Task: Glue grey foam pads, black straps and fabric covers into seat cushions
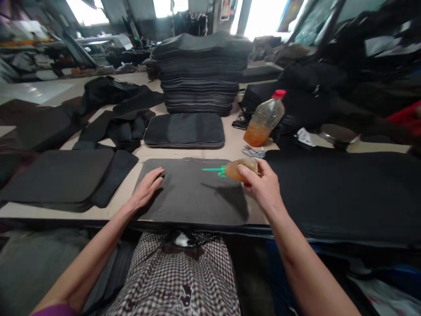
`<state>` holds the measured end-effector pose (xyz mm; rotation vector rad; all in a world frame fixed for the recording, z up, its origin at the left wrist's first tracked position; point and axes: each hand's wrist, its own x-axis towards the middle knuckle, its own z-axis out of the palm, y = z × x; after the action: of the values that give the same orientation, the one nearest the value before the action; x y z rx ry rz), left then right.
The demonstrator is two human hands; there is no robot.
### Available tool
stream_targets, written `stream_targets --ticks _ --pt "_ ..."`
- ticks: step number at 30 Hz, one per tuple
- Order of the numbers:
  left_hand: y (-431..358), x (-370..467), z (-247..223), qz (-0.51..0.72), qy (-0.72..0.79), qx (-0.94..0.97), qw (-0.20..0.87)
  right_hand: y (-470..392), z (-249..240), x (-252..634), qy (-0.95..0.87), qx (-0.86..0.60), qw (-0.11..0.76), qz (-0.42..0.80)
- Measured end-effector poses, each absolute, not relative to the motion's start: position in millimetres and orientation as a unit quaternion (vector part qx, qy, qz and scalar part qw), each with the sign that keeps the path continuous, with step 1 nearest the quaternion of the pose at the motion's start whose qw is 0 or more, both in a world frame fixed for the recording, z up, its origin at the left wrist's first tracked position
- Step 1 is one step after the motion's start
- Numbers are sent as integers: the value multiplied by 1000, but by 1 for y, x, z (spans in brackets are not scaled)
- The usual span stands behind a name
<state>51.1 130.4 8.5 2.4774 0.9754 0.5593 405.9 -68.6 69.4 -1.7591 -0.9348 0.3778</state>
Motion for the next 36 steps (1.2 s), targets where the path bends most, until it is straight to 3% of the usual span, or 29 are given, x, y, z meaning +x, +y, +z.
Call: stream_targets --ticks 3,5,10,17,24,36 --pt "140 22 30 243 369 863 247 -58 72 352 -418 -692 507 300" --pt "143 3 40 217 380 866 241 -49 71 315 -477 -657 480 333" --pt "136 -27 46 97 391 882 246 -26 62 234 -593 -607 444 288" --pt "129 -40 34 70 387 891 225 -10 47 183 -667 -575 425 207" --pt "134 -41 27 66 410 885 210 -22 59 202 -688 -581 392 189" --pt "137 -43 25 53 423 875 227 -103 78 328 -614 -699 315 189"
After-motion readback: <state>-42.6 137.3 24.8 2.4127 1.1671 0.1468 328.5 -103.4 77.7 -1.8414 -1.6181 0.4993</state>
